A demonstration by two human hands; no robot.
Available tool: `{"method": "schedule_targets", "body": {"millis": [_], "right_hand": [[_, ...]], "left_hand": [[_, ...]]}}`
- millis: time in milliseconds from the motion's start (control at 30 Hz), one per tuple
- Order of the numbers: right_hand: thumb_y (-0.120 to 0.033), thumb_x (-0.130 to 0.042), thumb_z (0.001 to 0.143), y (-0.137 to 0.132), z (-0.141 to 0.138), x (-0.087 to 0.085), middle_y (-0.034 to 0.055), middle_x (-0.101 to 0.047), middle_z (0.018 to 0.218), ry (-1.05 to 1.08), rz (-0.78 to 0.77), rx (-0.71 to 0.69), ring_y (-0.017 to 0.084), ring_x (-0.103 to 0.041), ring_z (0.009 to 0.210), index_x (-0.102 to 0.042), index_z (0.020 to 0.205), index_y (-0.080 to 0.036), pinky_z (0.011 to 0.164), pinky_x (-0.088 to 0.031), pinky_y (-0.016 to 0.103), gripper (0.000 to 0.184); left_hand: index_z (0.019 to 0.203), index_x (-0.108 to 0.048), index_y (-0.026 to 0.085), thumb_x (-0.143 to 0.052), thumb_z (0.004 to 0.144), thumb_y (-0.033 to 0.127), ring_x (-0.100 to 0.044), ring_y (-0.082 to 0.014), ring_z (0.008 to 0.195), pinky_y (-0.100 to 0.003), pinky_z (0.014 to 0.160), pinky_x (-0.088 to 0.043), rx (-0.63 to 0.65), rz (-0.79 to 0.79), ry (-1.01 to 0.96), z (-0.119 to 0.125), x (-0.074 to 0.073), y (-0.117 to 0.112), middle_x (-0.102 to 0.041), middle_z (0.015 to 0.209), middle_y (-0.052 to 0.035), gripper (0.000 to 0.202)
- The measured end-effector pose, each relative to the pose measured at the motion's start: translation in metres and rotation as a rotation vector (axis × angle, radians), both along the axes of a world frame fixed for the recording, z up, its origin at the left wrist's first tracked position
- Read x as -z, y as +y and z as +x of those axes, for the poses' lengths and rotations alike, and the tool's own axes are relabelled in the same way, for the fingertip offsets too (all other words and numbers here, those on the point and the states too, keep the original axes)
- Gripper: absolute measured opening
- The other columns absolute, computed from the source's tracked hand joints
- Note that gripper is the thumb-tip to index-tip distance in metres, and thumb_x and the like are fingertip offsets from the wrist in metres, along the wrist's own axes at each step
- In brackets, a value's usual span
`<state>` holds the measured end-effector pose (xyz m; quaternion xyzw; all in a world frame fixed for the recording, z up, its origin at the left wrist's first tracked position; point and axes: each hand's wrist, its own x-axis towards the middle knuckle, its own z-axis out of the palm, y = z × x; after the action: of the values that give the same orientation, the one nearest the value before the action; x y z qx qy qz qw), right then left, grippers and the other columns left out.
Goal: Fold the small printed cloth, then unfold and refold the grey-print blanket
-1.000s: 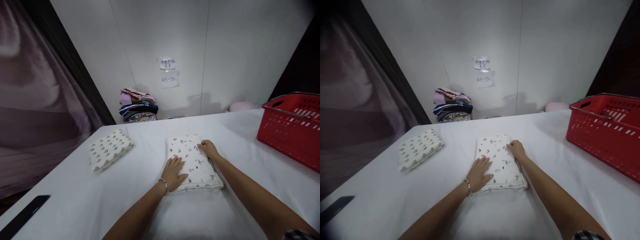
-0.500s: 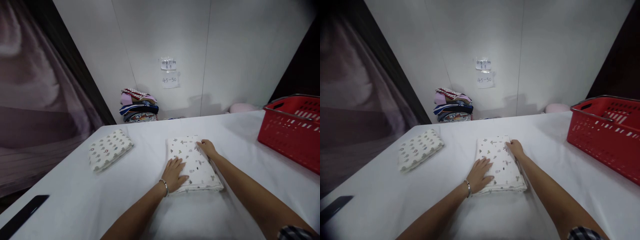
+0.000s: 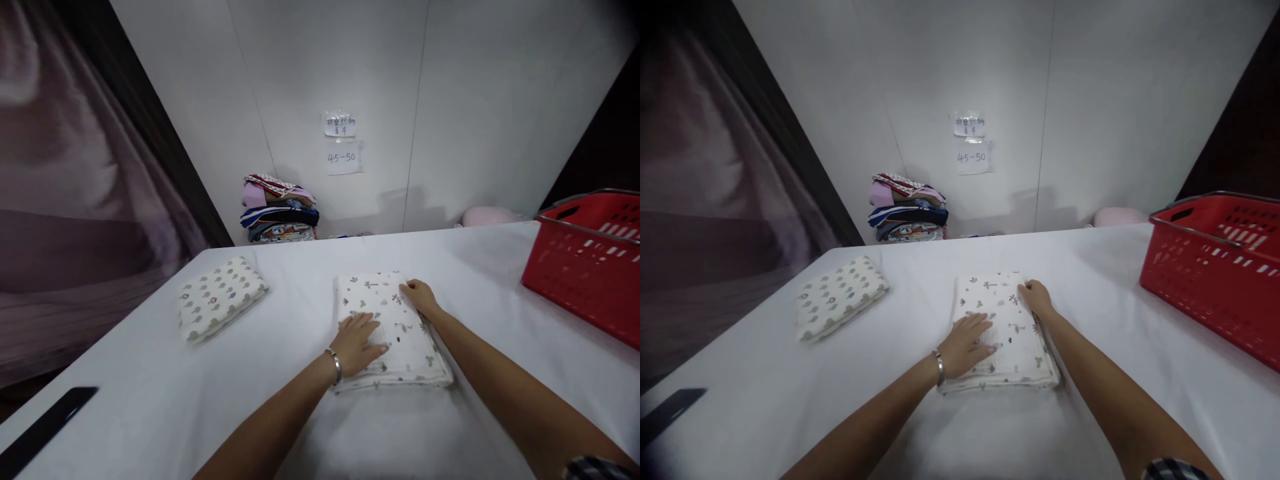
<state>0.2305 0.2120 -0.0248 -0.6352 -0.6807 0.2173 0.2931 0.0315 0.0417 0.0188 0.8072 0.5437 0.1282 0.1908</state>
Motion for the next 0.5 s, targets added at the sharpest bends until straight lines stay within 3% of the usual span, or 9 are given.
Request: {"method": "schedule_targets", "body": {"millis": [133, 267, 400, 500], "right_hand": [[-0.037, -0.045, 0.078, 0.008, -0.004, 0.0, 0.0063, -0.063, 0.072, -0.02, 0.014, 0.0, 0.017, -0.054, 0.067, -0.06, 0.07, -0.016, 0.06, -0.036, 0.026, 0.027], [-0.033, -0.044, 0.078, 0.01, -0.003, 0.008, 0.0092, -0.064, 0.083, -0.045, 0.034, 0.006, 0.019, -0.055, 0.077, -0.061, 0.079, -0.015, 0.067, -0.038, 0.028, 0.025], [-0.034, -0.043, 0.079, 0.01, -0.001, 0.012, 0.0102, -0.064, 0.095, -0.022, 0.018, 0.004, 0.021, -0.057, 0.086, -0.059, 0.1, -0.015, 0.075, -0.041, 0.03, 0.032], [-0.037, -0.046, 0.078, 0.007, 0.002, 0.012, 0.0118, -0.063, 0.105, 0.005, -0.01, -0.011, 0.021, -0.059, 0.089, -0.048, 0.121, -0.013, 0.078, -0.044, 0.031, 0.049]], "left_hand": [[0.137, -0.031, 0.024, -0.04, 0.082, 0.06, -0.015, -0.0298, 0.136, -0.055, 0.108, -0.012, 0.156, 0.046, 0.051, 0.033, 0.01, -0.009, -0.022, 0.147, -0.0092, 0.066], [0.138, -0.027, 0.027, -0.024, 0.089, 0.054, -0.007, -0.0286, 0.137, -0.058, 0.106, -0.005, 0.317, 0.069, 0.143, 0.05, 0.013, -0.023, -0.014, 0.15, -0.0065, 0.056], [0.136, -0.032, 0.029, -0.025, 0.091, 0.051, -0.011, -0.0296, 0.136, -0.059, 0.105, -0.007, 0.326, 0.089, 0.173, 0.052, 0.01, -0.027, -0.019, 0.149, -0.0049, 0.051], [0.134, -0.036, 0.029, -0.029, 0.091, 0.048, -0.017, -0.0293, 0.135, -0.057, 0.105, -0.012, 0.311, 0.136, 0.163, 0.052, 0.012, -0.029, -0.026, 0.147, -0.0047, 0.048]]}}
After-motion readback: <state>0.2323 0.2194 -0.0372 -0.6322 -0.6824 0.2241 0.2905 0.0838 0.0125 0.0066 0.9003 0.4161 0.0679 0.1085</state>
